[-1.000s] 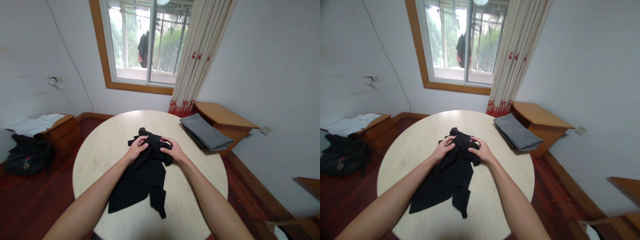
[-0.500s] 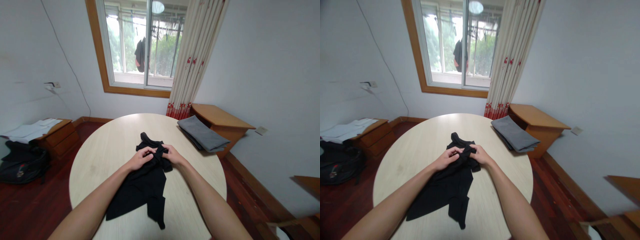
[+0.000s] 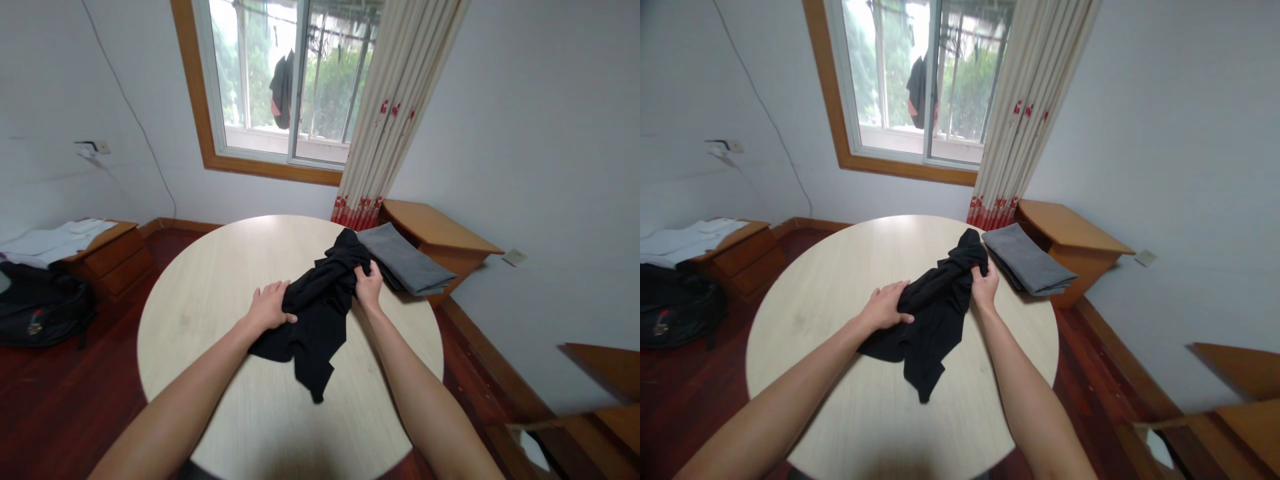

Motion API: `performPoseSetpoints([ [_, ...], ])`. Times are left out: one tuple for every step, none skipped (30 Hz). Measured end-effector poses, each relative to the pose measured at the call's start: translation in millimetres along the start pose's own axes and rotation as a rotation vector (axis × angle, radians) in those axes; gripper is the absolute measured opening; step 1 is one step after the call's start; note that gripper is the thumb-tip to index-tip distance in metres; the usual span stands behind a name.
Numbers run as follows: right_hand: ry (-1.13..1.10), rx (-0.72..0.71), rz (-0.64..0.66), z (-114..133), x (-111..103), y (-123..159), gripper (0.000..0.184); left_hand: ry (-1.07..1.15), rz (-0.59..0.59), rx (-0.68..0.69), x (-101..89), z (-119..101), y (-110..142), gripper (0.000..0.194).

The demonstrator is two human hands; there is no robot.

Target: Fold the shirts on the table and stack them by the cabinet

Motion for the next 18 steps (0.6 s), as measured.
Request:
performPoseSetpoints([
  [0.006,-0.004,-0.012,1,-2,-1,0.042,-0.041,-0.012,-0.025,-4.9,5,-1,0.077],
  [0.011,-0.009,-0.027,1,-4,-2,0.042,-0.086,-0.031,-0.046,-10.6,9,-2,0.063],
  [0.012,-0.013,-0.043,2,-7,-3,0.042,-0.128,-0.062,-0.061,-17.6,12,-2,0.049],
  [0.010,-0.018,-0.063,2,-10,-4,0.041,-0.160,-0.100,-0.071,-25.4,15,-2,0.038],
  [0.007,-0.022,-0.085,2,-13,-6,0.041,-0.171,-0.141,-0.084,-33.7,17,-2,0.030],
  [0.005,-0.024,-0.104,2,-16,-7,0.041,-0.159,-0.183,-0.099,-42.5,20,-1,0.026],
  [0.003,-0.025,-0.116,2,-19,-8,0.040,-0.127,-0.225,-0.122,-51.6,24,-1,0.025],
  [0.000,-0.023,-0.121,1,-20,-9,0.040,-0.079,-0.266,-0.148,-60.6,28,-1,0.025],
  [-0.003,-0.019,-0.120,0,-21,-10,0.040,-0.022,-0.311,-0.171,-69.5,34,0,0.027],
  [-0.008,-0.016,-0.114,-1,-21,-11,0.039,0.038,-0.361,-0.189,-78.0,40,0,0.029],
  [-0.014,-0.011,-0.106,-2,-21,-11,0.040,0.096,-0.411,-0.198,-85.5,45,0,0.031],
  [-0.020,-0.008,-0.095,-3,-19,-11,0.040,0.151,-0.454,-0.199,-91.1,50,-1,0.033],
  [-0.028,-0.005,-0.083,-4,-18,-11,0.041,0.209,-0.482,-0.195,-94.1,53,-2,0.032],
  [-0.035,-0.002,-0.070,-5,-16,-10,0.041,0.276,-0.492,-0.183,-94.2,56,-4,0.031],
  [-0.042,0.002,-0.057,-7,-13,-9,0.041,0.353,-0.487,-0.166,-91.5,56,-5,0.030],
  [-0.047,0.006,-0.042,-8,-11,-8,0.040,0.440,-0.464,-0.136,-86.0,54,-7,0.030],
  [-0.050,0.010,-0.027,-9,-8,-6,0.040,0.529,-0.425,-0.098,-78.0,50,-8,0.031],
  [-0.051,0.015,-0.014,-9,-5,-5,0.038,0.602,-0.365,-0.050,-67.6,42,-9,0.035],
])
Point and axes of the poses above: each hand's wrist, its own y-axis away from the middle knuckle, its own x-axis out of the palm, z = x × y, the point moved 8 cm from there along -y, towards the middle knuckle, and after that the axes turned 14 degrees about -x, right-handed, at the moved point
